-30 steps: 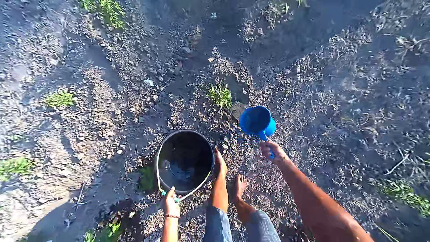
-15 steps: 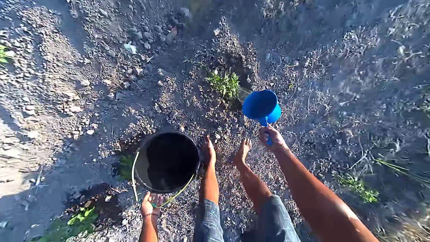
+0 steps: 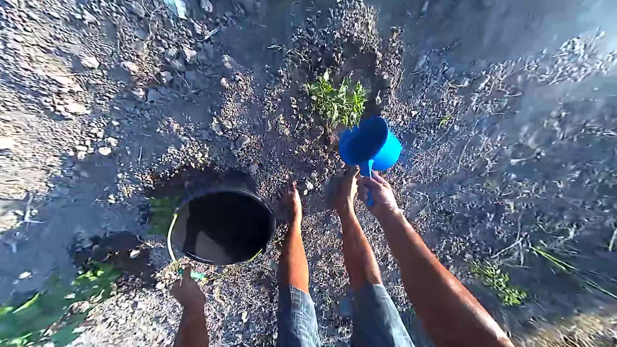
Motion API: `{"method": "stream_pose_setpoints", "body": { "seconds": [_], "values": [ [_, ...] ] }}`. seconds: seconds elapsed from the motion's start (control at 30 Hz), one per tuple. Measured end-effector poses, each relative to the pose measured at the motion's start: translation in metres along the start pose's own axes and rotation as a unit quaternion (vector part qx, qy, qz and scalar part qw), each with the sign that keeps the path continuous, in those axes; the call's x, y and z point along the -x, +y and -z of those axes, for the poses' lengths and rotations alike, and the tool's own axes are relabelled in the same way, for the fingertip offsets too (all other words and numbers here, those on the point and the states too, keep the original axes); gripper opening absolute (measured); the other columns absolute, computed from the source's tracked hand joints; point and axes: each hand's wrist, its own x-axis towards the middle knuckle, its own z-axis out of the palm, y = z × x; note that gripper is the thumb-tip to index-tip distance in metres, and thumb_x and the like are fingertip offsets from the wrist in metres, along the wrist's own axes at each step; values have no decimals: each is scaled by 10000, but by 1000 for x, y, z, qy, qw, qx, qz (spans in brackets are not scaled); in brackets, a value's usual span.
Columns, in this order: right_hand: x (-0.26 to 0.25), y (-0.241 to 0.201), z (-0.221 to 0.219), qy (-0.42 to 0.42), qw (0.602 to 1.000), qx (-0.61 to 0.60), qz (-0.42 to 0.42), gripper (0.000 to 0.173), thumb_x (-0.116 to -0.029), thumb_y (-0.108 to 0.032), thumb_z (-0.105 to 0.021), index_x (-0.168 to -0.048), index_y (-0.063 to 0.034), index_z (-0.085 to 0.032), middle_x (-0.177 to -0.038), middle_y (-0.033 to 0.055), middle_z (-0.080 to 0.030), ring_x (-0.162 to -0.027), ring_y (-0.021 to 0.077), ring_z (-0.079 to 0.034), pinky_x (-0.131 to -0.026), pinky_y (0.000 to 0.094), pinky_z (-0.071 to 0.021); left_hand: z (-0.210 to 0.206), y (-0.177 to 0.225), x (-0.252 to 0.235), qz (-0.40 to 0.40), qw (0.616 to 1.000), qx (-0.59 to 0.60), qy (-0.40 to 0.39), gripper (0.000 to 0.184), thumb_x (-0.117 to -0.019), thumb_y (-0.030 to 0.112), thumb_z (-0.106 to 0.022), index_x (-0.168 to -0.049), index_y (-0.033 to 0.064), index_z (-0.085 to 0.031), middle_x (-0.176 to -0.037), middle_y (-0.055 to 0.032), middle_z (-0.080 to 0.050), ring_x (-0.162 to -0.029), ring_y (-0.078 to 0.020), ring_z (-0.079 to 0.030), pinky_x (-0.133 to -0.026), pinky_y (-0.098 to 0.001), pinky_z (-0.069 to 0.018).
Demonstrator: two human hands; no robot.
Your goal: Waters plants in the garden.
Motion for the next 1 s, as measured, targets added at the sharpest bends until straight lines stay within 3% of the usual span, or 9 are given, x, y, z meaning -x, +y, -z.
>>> {"method": "stream_pose_setpoints", "body": {
  "seconds": [0.13, 0.23, 0.37, 0.47, 0.6, 0.73, 0.8, 0.9, 1.0],
  "values": [
    [-6, 3, -7, 14, 1000, 19, 5, 227, -1000, 15, -512, -1221, 20, -560, -629, 23, -548, -454, 90, -506, -407, 238, -455, -4, 57, 30, -226, 961, 37, 157, 649, -974, 227, -683, -1443, -135, -417, -1457, -334, -478, -1389, -358, -477, -1158, -401, -391],
    [-7, 1, -12, 12, 999, 36, 15, 355, -992, 24, -525, -1348, 33, -521, -640, 40, -558, -447, 100, -500, -393, 244, -445, -32, 139, 72, -437, 898, 22, 50, 522, -959, 161, -659, -1336, -167, -505, -1486, -364, -437, -1421, -383, -436, -1149, -412, -388],
    [-2, -4, -21, 48, 987, 144, 44, 488, -952, 6, -589, -1429, 54, -494, -786, 99, -624, -481, 109, -513, -434, 276, -468, -127, 246, 118, -597, 793, -79, -90, 403, -954, 177, -636, -1250, -97, -622, -1482, -333, -475, -1378, -470, -468, -1138, -574, -372],
    [-7, -2, -16, 82, 957, 267, 76, 519, -946, -111, -663, -1429, 30, -534, -1001, 184, -685, -641, 185, -626, -578, 377, -554, -209, 329, 166, -631, 728, -198, -181, 343, -1009, 173, -611, -1287, -21, -664, -1474, -260, -533, -1378, -435, -494, -1176, -600, -315],
    [11, 0, -12, 171, 923, 326, 110, 490, -955, -126, -681, -1410, 19, -574, -1148, 238, -702, -940, 286, -703, -867, 512, -560, -313, 412, 215, -623, 683, -293, -243, 403, -1016, 135, -575, -1408, 45, -598, -1530, -166, -513, -1392, -371, -501, -1149, -571, -382],
    [14, 24, -2, 189, 960, 137, 156, 423, -961, -30, -619, -1367, 74, -564, -1148, 156, -699, -990, 87, -690, -893, 258, -572, -388, 463, 238, -574, 728, -304, -220, 781, -905, 141, -731, -1585, 92, -349, -1647, -180, -327, -1380, -403, -506, -1060, -607, -474],
    [5, 23, 3, 184, 950, 169, 189, 473, -906, -35, -658, -1350, 106, -576, -1116, 162, -716, -930, 41, -694, -854, 220, -576, -418, 477, 237, -589, 717, -307, -214, 853, -873, 114, -757, -1605, 102, -319, -1689, -173, -230, -1413, -411, -468, -1069, -605, -463],
    [-10, 20, 7, 168, 931, 196, 259, 503, -873, -52, -680, -1317, 157, -569, -1052, 136, -723, -821, -23, -669, -777, 172, -573, -444, 486, 232, -605, 711, -287, -215, 643, -940, 45, -657, -1535, 49, -412, -1561, -252, -428, -1381, -447, -488, -1104, -611, -425],
    [-19, 26, 11, 149, 924, 183, 299, 467, -875, -36, -683, -1287, 162, -588, -1099, 116, -735, -929, -12, -698, -863, 183, -587, -448, 492, 224, -622, 707, -282, -184, 415, -990, 35, -551, -1398, -34, -533, -1388, -285, -577, -1333, -428, -538, -1129, -558, -417]
  ]
}}
